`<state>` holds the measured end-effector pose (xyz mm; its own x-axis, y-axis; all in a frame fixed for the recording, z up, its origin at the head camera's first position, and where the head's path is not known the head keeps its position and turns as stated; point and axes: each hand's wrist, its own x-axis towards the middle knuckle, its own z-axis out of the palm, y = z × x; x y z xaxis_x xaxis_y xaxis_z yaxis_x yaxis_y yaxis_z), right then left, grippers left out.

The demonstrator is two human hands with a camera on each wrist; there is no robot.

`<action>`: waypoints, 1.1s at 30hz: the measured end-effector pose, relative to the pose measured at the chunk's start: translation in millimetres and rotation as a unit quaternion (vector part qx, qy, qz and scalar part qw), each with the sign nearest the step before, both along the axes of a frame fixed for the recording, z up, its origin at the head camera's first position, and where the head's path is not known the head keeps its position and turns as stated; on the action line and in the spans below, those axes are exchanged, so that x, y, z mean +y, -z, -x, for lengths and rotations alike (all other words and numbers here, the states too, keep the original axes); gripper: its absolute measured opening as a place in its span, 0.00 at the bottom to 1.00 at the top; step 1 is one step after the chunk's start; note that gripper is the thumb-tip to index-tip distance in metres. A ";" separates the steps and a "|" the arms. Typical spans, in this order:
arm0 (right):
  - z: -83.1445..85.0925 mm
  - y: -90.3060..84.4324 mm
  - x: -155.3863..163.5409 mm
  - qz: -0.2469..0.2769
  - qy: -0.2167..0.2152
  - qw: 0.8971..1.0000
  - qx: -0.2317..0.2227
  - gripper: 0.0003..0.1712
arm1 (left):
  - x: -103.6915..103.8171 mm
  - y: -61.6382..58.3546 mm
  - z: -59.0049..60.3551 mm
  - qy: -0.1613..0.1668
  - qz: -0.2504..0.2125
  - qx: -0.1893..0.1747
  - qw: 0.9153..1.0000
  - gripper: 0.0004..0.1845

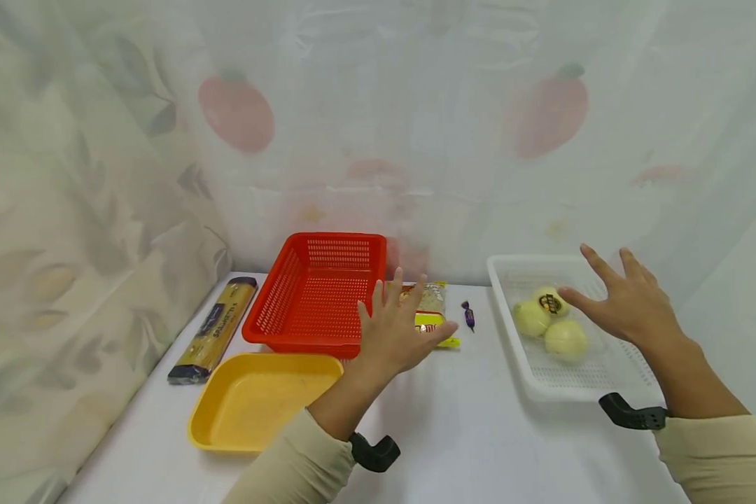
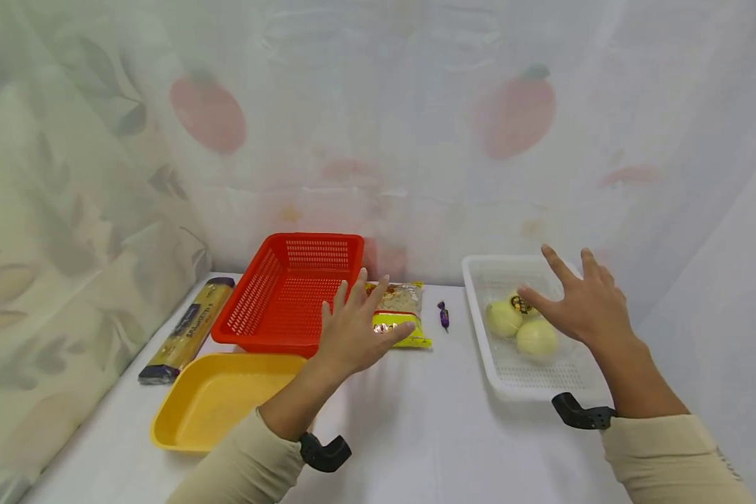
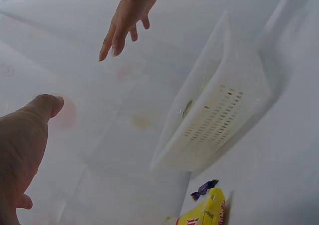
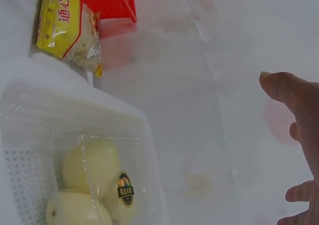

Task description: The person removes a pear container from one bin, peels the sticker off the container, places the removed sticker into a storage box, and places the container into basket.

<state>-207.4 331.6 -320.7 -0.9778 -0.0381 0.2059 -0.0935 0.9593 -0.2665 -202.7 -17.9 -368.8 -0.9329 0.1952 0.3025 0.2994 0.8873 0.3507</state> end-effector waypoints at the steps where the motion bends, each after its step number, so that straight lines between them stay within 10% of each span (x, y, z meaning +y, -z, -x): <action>1: 0.1 1.2 1.0 0.000 -0.001 1.000 0.001 0.52 | 2.1 1.7 0.3 0.002 -0.004 0.003 1.000 0.48; 33: 13.1 56.9 38.3 0.042 -0.015 0.999 0.005 0.48 | 83.4 56.8 -8.7 0.075 -0.055 -0.075 0.993 0.47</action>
<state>-220.5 369.9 -377.5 -0.9744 -0.0494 0.2195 -0.1247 0.9306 -0.3441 -194.0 65.5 -425.5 -0.9320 0.3086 0.1902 0.3625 0.7904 0.4938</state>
